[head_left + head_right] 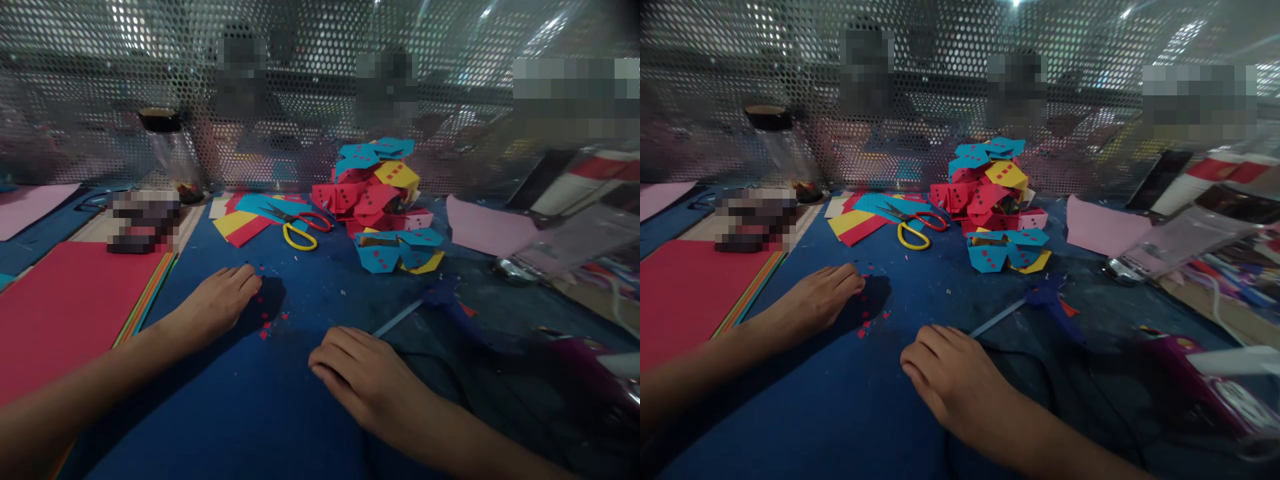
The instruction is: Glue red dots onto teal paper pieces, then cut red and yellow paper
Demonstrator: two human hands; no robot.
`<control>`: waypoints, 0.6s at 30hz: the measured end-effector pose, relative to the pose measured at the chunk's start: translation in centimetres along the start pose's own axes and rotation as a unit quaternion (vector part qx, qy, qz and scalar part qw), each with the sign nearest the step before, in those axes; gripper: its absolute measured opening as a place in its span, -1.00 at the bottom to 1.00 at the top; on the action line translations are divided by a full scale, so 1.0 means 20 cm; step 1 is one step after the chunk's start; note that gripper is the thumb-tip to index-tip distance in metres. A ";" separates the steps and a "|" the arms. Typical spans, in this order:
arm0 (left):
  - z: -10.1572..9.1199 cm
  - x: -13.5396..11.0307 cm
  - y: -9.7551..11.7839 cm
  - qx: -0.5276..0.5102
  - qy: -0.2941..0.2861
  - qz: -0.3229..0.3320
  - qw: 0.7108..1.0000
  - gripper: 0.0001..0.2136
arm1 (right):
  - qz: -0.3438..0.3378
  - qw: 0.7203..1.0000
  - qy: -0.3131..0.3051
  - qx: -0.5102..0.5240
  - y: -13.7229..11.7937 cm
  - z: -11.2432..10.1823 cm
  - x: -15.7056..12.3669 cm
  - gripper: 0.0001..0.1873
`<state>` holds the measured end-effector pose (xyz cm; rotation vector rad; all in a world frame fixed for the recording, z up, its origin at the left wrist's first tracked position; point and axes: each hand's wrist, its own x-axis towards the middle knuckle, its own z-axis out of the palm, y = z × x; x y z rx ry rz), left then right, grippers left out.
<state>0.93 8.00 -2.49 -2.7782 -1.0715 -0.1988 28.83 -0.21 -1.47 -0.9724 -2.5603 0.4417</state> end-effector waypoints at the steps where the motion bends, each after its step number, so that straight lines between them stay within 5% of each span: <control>1: 0.00 0.00 0.00 -0.011 0.003 -0.002 1.000 -0.76 | 0.000 1.000 -0.002 0.001 0.00 0.00 0.00 -0.84; 8: -0.04 -0.03 -0.01 -0.057 0.031 0.014 0.998 -0.79 | -0.001 1.000 0.001 -0.006 0.00 0.00 0.00 -0.86; 18: -0.03 -0.01 0.02 0.037 0.013 0.030 0.999 -0.84 | 0.001 1.000 0.002 0.001 0.00 0.00 0.00 -0.84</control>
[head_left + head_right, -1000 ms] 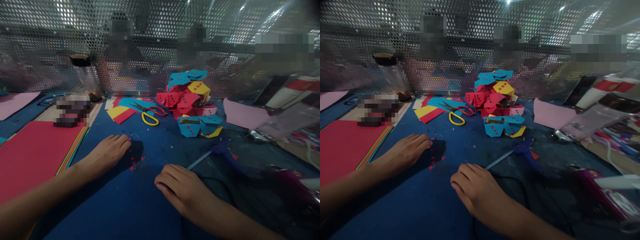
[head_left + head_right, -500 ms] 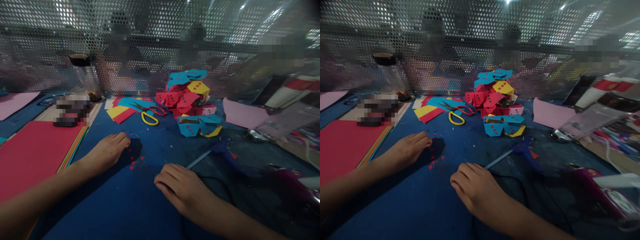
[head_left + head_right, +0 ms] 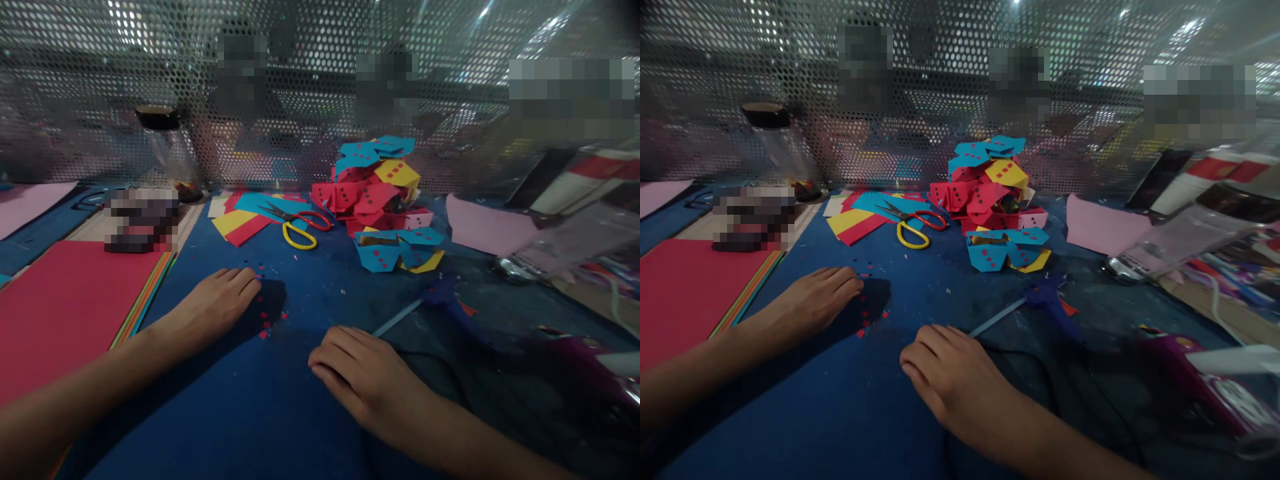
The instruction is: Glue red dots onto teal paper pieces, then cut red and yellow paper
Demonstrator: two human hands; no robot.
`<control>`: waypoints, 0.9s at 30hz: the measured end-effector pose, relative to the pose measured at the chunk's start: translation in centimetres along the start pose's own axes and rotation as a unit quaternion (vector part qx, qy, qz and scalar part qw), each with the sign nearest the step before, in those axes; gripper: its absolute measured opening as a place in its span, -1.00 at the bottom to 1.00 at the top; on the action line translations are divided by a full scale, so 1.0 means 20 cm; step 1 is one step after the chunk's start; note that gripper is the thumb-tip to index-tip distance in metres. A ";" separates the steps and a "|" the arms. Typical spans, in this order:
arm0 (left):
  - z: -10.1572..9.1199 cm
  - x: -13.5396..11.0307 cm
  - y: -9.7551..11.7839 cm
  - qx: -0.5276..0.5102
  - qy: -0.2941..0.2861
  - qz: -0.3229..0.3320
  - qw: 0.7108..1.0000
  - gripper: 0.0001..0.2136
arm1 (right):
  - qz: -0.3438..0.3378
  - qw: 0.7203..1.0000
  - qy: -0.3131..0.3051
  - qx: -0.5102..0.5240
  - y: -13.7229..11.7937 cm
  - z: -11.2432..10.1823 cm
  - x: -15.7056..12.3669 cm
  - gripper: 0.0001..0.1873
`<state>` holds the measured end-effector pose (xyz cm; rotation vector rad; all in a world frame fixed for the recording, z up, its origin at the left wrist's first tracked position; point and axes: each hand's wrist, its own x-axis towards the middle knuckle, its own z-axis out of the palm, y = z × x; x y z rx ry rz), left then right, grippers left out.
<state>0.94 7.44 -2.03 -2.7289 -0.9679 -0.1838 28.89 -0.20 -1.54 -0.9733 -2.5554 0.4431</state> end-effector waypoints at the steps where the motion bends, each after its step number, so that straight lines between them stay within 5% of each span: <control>1: 0.01 0.00 0.00 0.005 -0.005 -0.002 1.000 -0.83 | 0.000 1.000 -0.001 0.001 0.00 0.00 0.00 -0.85; 19: 0.05 -0.01 -0.01 -0.083 0.038 -0.073 0.993 -0.78 | -0.002 1.000 -0.002 0.001 -0.01 -0.02 0.01 -0.86; 27: 0.03 -0.03 -0.02 -0.218 0.107 -0.200 0.949 -0.94 | -0.001 1.000 0.001 0.003 0.00 -0.01 0.00 -0.86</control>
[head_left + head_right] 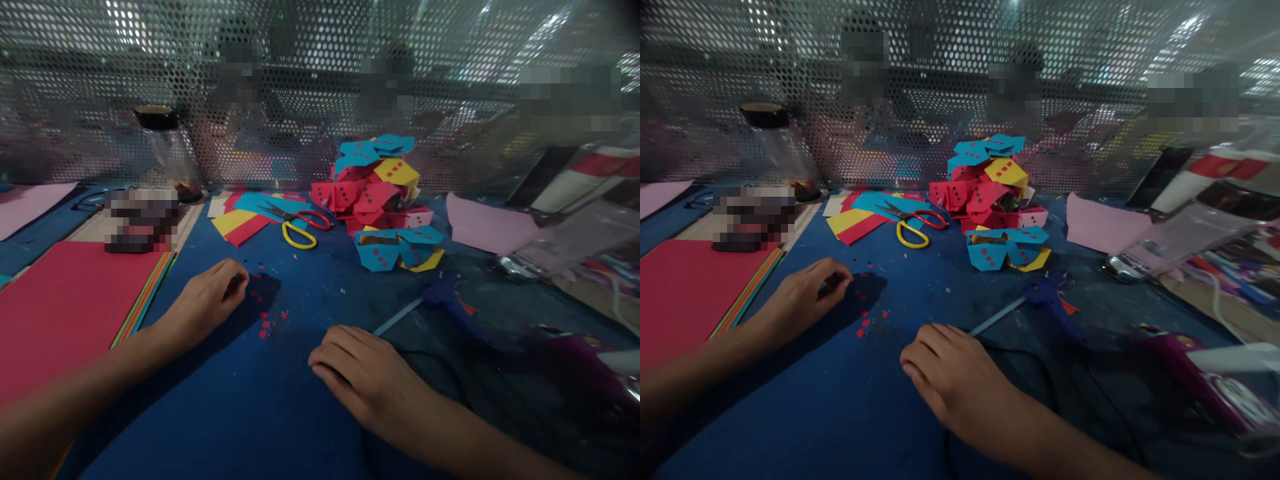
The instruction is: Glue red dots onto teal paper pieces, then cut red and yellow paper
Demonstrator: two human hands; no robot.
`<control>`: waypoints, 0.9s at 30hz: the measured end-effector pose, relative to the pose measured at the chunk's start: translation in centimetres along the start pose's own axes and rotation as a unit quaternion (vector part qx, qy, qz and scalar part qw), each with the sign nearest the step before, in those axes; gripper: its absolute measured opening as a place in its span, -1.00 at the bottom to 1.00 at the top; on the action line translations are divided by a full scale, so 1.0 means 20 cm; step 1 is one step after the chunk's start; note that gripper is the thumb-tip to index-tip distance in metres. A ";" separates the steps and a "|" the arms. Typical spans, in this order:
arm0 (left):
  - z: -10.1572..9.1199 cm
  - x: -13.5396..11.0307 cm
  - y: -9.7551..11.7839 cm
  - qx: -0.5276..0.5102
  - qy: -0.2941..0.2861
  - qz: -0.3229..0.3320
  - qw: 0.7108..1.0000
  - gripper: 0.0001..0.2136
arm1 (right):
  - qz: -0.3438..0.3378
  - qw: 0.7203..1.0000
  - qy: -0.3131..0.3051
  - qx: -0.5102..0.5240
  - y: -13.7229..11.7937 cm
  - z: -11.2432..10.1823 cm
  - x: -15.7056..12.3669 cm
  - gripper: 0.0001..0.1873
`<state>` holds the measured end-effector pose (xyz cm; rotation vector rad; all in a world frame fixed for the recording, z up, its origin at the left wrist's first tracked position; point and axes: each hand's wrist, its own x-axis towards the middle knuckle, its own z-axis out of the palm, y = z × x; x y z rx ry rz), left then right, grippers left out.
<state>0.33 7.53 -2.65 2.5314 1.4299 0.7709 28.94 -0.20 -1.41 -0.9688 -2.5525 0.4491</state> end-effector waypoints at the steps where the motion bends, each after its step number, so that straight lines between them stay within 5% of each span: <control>1: -0.01 0.00 0.00 -0.013 0.003 -0.009 1.000 -0.94 | 0.000 1.000 0.000 0.000 0.00 0.00 0.00 -0.86; 13: -0.04 0.01 0.01 -0.034 0.006 0.043 0.998 -0.84 | 0.001 1.000 0.003 -0.003 0.00 0.00 0.00 -0.84; 21: -0.07 0.01 -0.03 0.041 -0.054 0.190 0.979 -0.70 | 0.007 1.000 -0.008 0.010 -0.01 -0.01 0.00 -0.89; 27: -0.09 0.02 -0.02 0.104 -0.088 0.223 0.965 -0.71 | 0.003 1.000 -0.002 0.010 0.00 0.00 0.00 -0.88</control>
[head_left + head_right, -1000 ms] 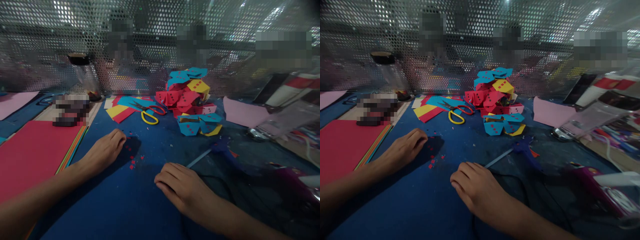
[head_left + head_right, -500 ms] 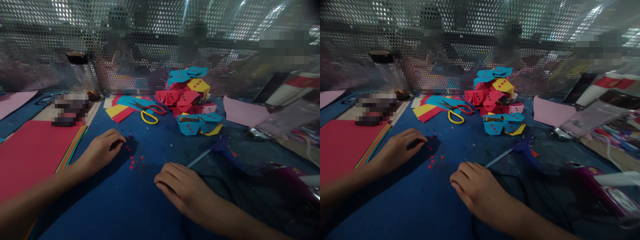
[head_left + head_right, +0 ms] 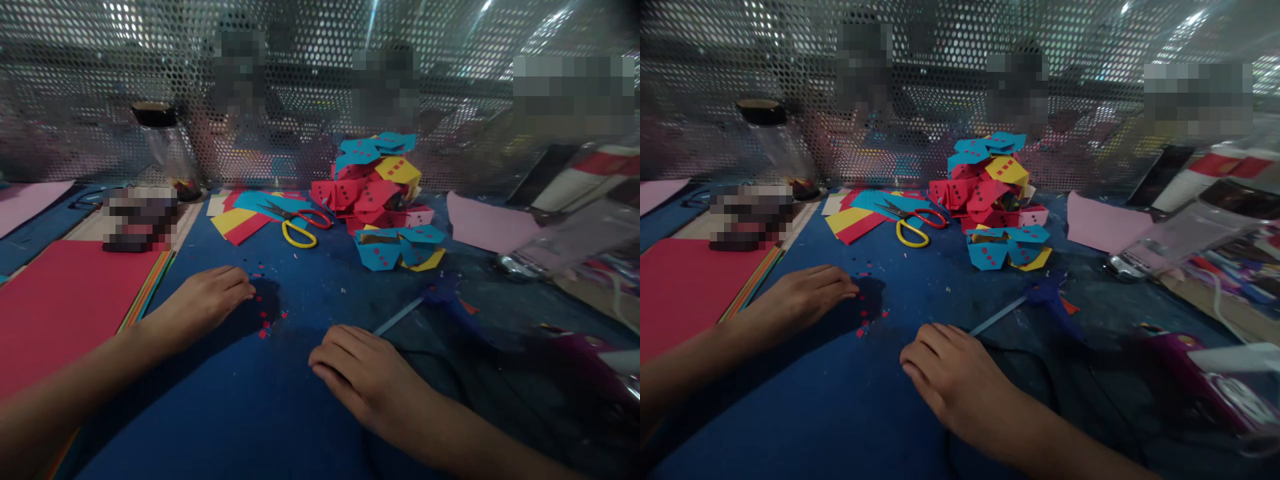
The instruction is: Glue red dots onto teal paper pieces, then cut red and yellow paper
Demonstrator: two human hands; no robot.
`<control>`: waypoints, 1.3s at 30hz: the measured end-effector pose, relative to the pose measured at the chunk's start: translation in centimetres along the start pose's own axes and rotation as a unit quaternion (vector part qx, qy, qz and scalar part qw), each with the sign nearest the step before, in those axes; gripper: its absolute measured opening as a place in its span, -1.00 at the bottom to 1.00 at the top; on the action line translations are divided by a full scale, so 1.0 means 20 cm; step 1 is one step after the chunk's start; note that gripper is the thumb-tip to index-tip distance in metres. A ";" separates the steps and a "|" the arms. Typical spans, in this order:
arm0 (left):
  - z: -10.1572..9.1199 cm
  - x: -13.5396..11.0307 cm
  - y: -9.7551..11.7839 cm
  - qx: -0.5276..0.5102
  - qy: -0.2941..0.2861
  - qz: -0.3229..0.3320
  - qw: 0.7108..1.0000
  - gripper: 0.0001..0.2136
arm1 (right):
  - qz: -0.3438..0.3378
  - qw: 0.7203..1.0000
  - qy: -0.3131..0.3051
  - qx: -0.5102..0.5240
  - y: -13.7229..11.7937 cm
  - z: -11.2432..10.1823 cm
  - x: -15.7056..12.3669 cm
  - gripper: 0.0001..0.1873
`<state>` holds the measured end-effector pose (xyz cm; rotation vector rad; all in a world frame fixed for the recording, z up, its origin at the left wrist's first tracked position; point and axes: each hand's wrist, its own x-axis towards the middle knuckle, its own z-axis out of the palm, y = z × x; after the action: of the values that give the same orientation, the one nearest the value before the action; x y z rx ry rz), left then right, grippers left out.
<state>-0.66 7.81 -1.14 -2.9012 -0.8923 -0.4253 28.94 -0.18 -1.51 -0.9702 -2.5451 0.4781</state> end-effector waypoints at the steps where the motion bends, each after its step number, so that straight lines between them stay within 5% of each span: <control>1: 0.00 0.00 0.00 0.010 -0.003 0.004 1.000 -0.73 | 0.000 1.000 0.000 0.000 0.00 0.00 0.00 -0.88; 10: 0.01 0.01 0.02 0.031 -0.003 0.003 1.000 -0.81 | -0.002 1.000 0.004 -0.014 -0.01 -0.01 0.00 -0.87; 16: 0.05 0.01 -0.01 -0.078 0.036 -0.071 0.994 -0.79 | -0.003 1.000 0.004 -0.012 0.00 0.00 0.00 -0.85; 24: 0.02 0.04 -0.03 -0.168 0.010 -0.138 0.976 -0.83 | -0.002 1.000 -0.001 -0.008 -0.01 -0.01 0.01 -0.86; 31: 0.02 0.04 -0.02 -0.147 0.000 -0.128 0.981 -0.82 | -0.004 1.000 0.004 -0.014 -0.01 -0.02 0.01 -0.86; 39: 0.03 0.00 -0.02 -0.051 0.029 -0.046 0.997 -0.75 | 0.003 1.000 -0.006 -0.009 -0.01 -0.01 0.01 -0.85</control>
<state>-0.81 8.22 -1.78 -2.9304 -1.0280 -0.5752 28.85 -0.14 -1.17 -0.9832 -2.5625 0.4648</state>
